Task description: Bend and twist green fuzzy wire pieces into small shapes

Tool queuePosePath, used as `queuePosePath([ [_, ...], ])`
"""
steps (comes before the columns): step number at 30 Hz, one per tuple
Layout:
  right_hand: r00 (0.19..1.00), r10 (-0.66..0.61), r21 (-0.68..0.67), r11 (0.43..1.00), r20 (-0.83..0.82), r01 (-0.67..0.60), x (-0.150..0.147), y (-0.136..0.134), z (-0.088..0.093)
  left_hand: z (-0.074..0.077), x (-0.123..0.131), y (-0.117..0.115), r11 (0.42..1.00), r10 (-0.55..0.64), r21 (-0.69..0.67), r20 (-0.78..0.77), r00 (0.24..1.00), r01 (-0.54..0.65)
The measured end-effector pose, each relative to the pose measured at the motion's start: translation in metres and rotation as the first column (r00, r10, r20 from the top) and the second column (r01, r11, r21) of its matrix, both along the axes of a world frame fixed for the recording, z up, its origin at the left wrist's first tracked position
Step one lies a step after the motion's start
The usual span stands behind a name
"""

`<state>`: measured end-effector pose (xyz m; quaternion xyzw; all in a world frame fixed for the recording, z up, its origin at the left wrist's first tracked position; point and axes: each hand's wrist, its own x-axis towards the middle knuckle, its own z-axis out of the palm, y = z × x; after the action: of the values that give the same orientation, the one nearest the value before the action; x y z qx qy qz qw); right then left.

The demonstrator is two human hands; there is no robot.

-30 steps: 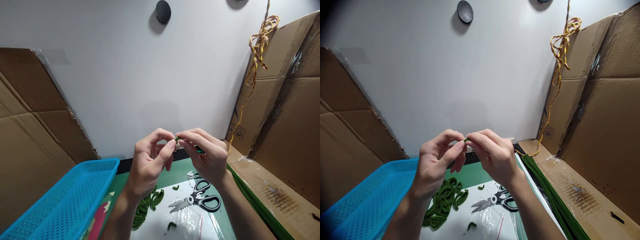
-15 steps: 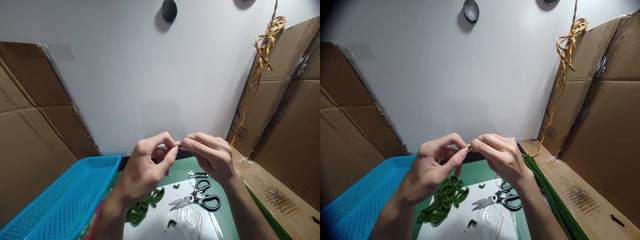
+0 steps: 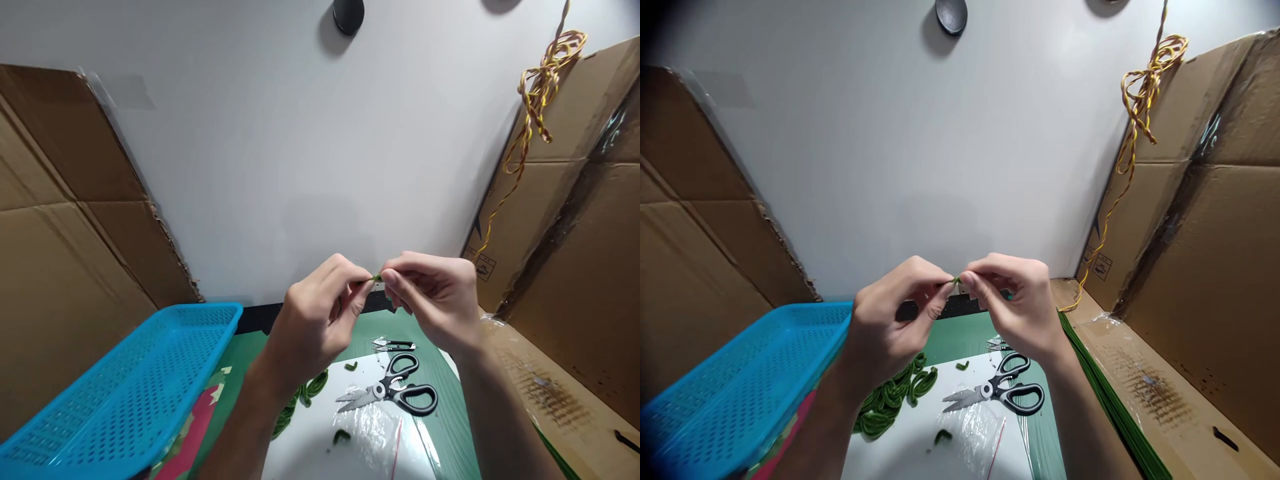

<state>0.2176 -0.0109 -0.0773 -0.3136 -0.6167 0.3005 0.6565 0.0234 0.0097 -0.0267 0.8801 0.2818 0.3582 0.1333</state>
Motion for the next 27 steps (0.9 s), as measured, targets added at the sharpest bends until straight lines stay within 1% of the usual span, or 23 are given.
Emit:
queuePosePath([
  [1, 0.993, -0.102, 0.09, 0.991, 0.057, 0.096, 0.0, 0.0, 0.001, 0.0, 0.004, -0.001, 0.988, 0.011, -0.152, 0.07, 0.998, 0.0],
  [2, 0.976, -0.189, 0.178, 0.969, 0.107, 0.168, 0.0, -0.001, 0.001, 0.001, 0.006, -0.002, 0.952, 0.023, -0.305, 0.122, 0.992, 0.015],
  [3, 0.957, -0.254, 0.252, 0.944, 0.142, 0.213, -0.001, -0.001, 0.001, 0.002, 0.007, -0.003, 0.9, 0.029, -0.434, 0.156, 0.987, 0.042],
  [4, 0.941, -0.295, 0.306, 0.923, 0.167, 0.235, -0.002, -0.001, 0.001, 0.003, 0.008, -0.004, 0.843, 0.023, -0.532, 0.176, 0.984, 0.075],
  [6, 0.919, -0.342, 0.384, 0.889, 0.195, 0.249, -0.003, -0.001, 0.0, 0.005, 0.007, -0.004, 0.726, -0.001, -0.671, 0.215, 0.977, 0.149],
  [9, 0.872, -0.439, 0.501, 0.817, 0.218, 0.286, -0.005, -0.001, -0.004, 0.003, 0.007, 0.0, 0.554, 0.0, -0.788, 0.323, 0.947, 0.269],
  [11, 0.817, -0.535, 0.554, 0.756, 0.215, 0.349, -0.006, -0.001, -0.007, 0.003, 0.008, 0.002, 0.465, 0.027, -0.822, 0.384, 0.923, 0.328],
  [12, 0.791, -0.573, 0.571, 0.73, 0.213, 0.375, -0.006, 0.0, -0.009, 0.003, 0.008, 0.003, 0.443, 0.046, -0.828, 0.404, 0.914, 0.344],
  [14, 0.767, -0.608, 0.599, 0.698, 0.205, 0.393, -0.007, 0.001, -0.011, 0.003, 0.009, 0.004, 0.428, 0.073, -0.827, 0.434, 0.898, 0.365],
  [16, 0.759, -0.619, 0.623, 0.679, 0.201, 0.389, -0.008, 0.002, -0.013, 0.005, 0.01, 0.004, 0.434, 0.081, -0.814, 0.462, 0.883, 0.386],
  [18, 0.746, -0.638, 0.638, 0.658, 0.19, 0.4, -0.009, 0.003, -0.014, 0.006, 0.01, 0.003, 0.463, 0.059, -0.794, 0.471, 0.88, 0.394],
  [19, 0.74, -0.647, 0.64, 0.65, 0.183, 0.41, -0.011, 0.003, -0.013, 0.006, 0.01, 0.002, 0.485, 0.045, -0.784, 0.465, 0.884, 0.388],
  [20, 0.744, -0.644, 0.631, 0.654, 0.177, 0.416, -0.012, 0.003, -0.013, 0.006, 0.01, 0.001, 0.515, 0.034, -0.771, 0.455, 0.89, 0.374],
  [21, 0.761, -0.627, 0.611, 0.671, 0.166, 0.419, -0.014, 0.002, -0.011, 0.006, 0.01, 0.0, 0.555, 0.023, -0.753, 0.439, 0.898, 0.354],
  [23, 0.819, -0.561, 0.546, 0.728, 0.124, 0.415, -0.018, 0.0, -0.007, 0.006, 0.01, -0.003, 0.66, 0.012, -0.698, 0.38, 0.925, 0.278],
  [24, 0.851, -0.516, 0.498, 0.765, 0.095, 0.408, -0.02, -0.002, -0.004, 0.006, 0.01, -0.004, 0.729, 0.008, -0.647, 0.334, 0.943, 0.223],
  [25, 0.887, -0.458, 0.435, 0.813, 0.065, 0.388, -0.021, -0.003, -0.001, 0.006, 0.01, -0.005, 0.812, 0.001, -0.562, 0.275, 0.961, 0.16],
  [26, 0.923, -0.383, 0.355, 0.868, 0.035, 0.346, -0.022, -0.004, 0.001, 0.007, 0.009, -0.005, 0.897, -0.009, -0.431, 0.205, 0.979, 0.098],
  [27, 0.959, -0.284, 0.253, 0.928, 0.004, 0.274, -0.021, -0.005, 0.003, 0.007, 0.007, -0.005, 0.963, -0.023, -0.263, 0.122, 0.992, 0.055],
])
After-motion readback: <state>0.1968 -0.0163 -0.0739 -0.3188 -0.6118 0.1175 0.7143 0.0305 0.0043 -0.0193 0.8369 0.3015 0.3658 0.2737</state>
